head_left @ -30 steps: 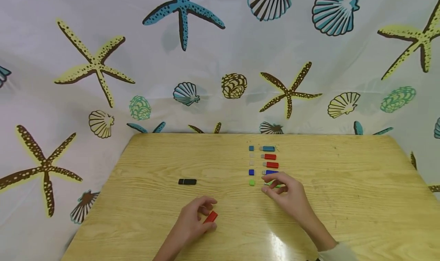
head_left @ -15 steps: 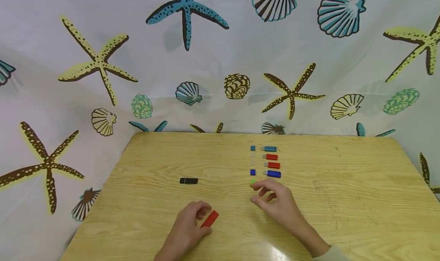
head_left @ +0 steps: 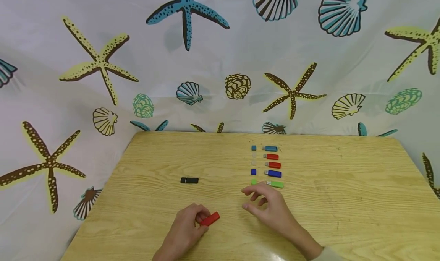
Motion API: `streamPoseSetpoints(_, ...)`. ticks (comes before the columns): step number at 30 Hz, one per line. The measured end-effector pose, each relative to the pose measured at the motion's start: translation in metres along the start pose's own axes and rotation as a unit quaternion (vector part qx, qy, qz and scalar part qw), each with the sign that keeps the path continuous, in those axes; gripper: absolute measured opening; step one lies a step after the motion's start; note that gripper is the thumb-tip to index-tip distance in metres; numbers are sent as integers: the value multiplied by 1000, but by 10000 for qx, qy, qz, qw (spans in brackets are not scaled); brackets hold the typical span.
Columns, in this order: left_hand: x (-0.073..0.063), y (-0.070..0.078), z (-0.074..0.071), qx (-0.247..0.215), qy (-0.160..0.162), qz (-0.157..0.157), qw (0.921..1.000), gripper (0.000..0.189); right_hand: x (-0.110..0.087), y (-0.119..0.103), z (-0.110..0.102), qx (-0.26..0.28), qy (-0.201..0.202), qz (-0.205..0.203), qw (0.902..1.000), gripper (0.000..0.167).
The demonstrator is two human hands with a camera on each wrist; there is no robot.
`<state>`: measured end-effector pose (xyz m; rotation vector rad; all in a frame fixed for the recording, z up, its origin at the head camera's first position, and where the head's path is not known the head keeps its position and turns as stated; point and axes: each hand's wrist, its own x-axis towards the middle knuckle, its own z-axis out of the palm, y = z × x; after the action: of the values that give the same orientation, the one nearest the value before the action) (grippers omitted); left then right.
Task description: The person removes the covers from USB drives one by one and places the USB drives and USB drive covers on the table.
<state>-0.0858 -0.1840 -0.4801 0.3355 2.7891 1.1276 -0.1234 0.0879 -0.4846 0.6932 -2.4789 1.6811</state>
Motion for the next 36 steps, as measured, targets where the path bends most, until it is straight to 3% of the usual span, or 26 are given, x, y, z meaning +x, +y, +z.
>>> streamPoseSetpoints(6,-2,-1,-1,-68,-12,54,10000,27,-1,-3,10,119,-128,-142,9997,31)
streamPoseSetpoints(13,-2,3,1,-414,-200,86,9989,25,-2,-5,18,317,-321,-269,9986,30)
streamPoseSetpoints(21,-1,7,3,-765,-162,226,9967,23,-2,-11,26,494,-534,-394,9966,31)
streamPoseSetpoints(36,8,20,8,-2123,-197,361,9763,19,-5,-12,26,752,-594,-248,9951,25)
